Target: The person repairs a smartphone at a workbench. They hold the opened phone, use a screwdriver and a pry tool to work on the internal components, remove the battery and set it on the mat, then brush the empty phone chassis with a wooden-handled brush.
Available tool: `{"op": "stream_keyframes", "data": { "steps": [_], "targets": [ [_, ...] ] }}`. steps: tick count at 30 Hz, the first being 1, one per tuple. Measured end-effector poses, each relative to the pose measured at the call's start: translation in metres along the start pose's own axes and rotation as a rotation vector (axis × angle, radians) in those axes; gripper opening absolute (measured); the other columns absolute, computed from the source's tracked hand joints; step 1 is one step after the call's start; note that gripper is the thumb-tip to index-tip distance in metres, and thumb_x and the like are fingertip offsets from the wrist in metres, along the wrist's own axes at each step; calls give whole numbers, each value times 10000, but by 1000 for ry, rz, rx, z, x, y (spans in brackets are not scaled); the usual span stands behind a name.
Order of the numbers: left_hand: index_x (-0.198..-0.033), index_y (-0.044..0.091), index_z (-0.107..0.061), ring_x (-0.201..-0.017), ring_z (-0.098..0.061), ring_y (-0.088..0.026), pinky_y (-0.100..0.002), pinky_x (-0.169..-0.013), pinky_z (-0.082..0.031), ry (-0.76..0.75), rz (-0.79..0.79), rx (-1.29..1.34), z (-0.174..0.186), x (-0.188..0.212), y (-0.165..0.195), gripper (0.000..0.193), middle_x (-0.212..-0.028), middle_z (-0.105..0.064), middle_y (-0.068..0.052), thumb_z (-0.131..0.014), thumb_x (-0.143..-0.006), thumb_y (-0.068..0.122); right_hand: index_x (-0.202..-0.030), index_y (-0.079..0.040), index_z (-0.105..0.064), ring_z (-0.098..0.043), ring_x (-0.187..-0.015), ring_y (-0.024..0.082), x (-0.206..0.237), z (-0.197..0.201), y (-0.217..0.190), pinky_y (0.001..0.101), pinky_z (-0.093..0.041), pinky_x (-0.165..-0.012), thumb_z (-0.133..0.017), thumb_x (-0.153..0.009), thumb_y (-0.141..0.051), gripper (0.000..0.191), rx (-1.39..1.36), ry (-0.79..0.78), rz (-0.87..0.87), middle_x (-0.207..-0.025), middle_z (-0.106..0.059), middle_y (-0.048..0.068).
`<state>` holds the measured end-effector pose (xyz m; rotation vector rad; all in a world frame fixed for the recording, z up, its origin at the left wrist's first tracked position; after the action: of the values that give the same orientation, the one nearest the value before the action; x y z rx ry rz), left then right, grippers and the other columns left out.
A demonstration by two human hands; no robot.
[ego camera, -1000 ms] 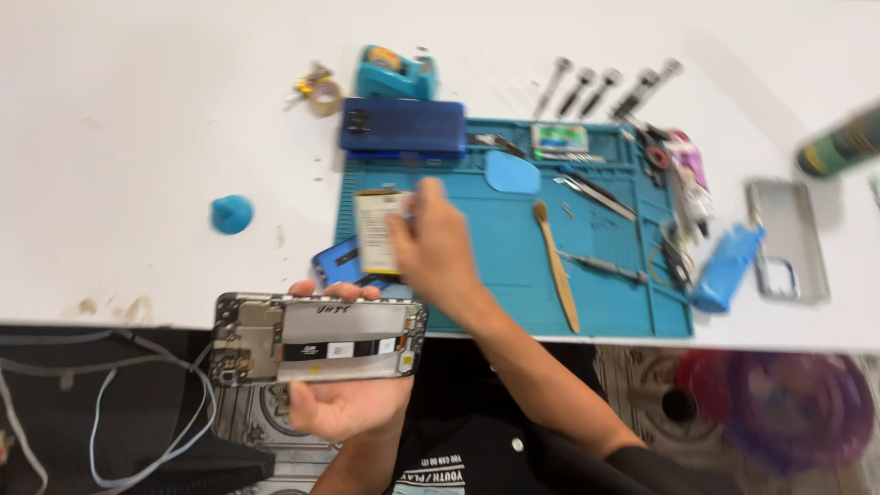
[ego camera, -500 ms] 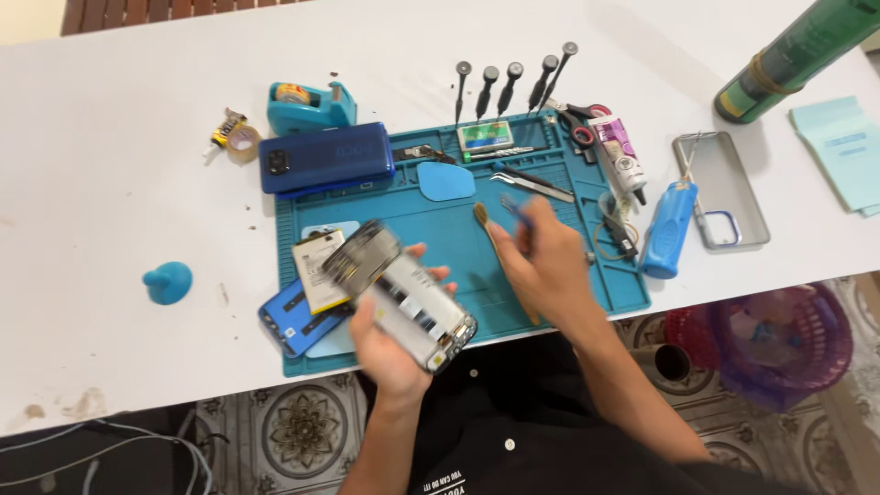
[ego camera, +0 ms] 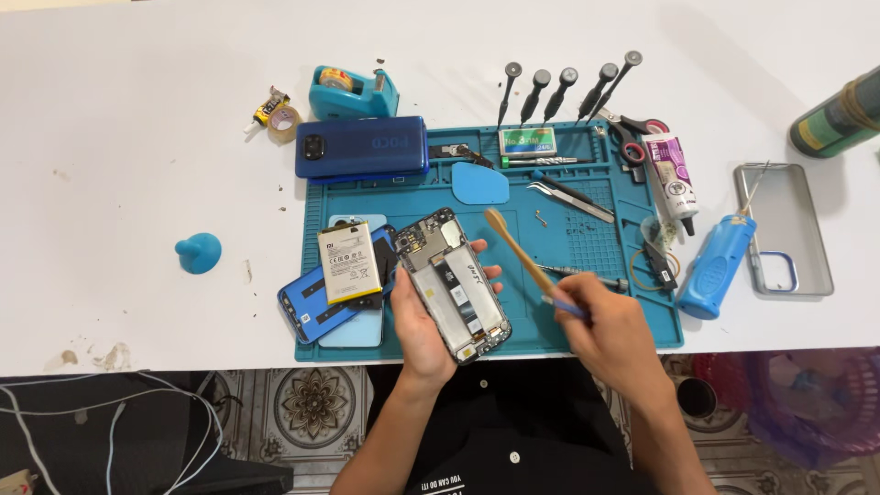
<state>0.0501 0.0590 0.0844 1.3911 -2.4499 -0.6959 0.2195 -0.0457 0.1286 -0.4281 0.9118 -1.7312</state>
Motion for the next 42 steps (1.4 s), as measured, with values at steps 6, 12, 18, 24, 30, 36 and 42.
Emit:
{"op": "stream_keyframes", "data": {
  "steps": [6,12,18,24,30,36,42],
  "targets": [
    [-1462,-16,-469,-1116,-668,-328,-474,-934,-589,17,21,-56,4,-5,-8,737,-1367,-605,-230,-175,-1083,544,-1014,-37,-678,-431,-499,120,5,-19,7,286,-372,-464,-628,-986,-83,73,-152,-79,8,-582,-530,56],
    [-1474,-20,-478,-1099,-665,-320,-452,-902,-592,-7,-14,-16,7,-6,-4,757,-1362,-606,-233,-165,-1106,563,-1035,-13,-673,-464,-516,119,-7,6,15,305,-378,-468,-626,-1018,-84,87,9,237,-123,-613,-572,58],
    [-1634,199,-218,-1113,-664,-321,-459,-902,-605,5,4,-51,3,-7,-1,685,-1425,-548,-210,-167,-1057,563,-1061,-30,-706,-575,-547,162,-14,16,-16,288,-453,-537,-695,-994,-104,100,219,228,50,-712,-634,78],
    [-1685,182,-159,-1120,-663,-317,-441,-855,-614,-68,-63,-129,1,-8,4,718,-1406,-553,-231,-213,-1088,576,-1064,-90,-791,-575,-508,136,-16,29,-33,268,-462,-499,-763,-923,-141,153,321,347,7,-1137,-676,133],
    [-1695,182,-132,-1171,-616,-269,-427,-969,-569,-147,-2,-155,1,-6,-7,738,-1460,-515,-188,-254,-1090,587,-1017,-82,-744,-480,-580,67,-9,-32,-59,219,-355,-464,-874,-772,-214,308,2,136,180,-907,-644,21],
    [-1701,184,-123,-1140,-606,-291,-435,-938,-558,-47,-57,9,5,-10,1,730,-1439,-518,-191,-266,-1101,575,-825,-42,-610,-379,-485,54,-6,-56,-40,229,-279,-430,-837,-743,-73,244,-244,99,77,-811,-597,3],
    [-1634,116,-262,-1183,-617,-365,-502,-950,-571,47,-109,141,20,-12,8,730,-1535,-468,-214,-284,-1067,576,-829,-62,-622,-467,-514,67,5,-48,-31,211,-346,-464,-831,-739,-76,228,-234,19,407,-789,-629,26]
  ]
}}
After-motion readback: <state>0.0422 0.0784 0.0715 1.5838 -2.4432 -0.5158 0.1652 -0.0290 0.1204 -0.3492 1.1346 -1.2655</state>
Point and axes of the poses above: each hand's wrist, its own x-axis away from the middle knuckle, its own z-axis out of the back of the hand, y = z × x, the point moved 7 cm from there along -x, towards the middle knuckle
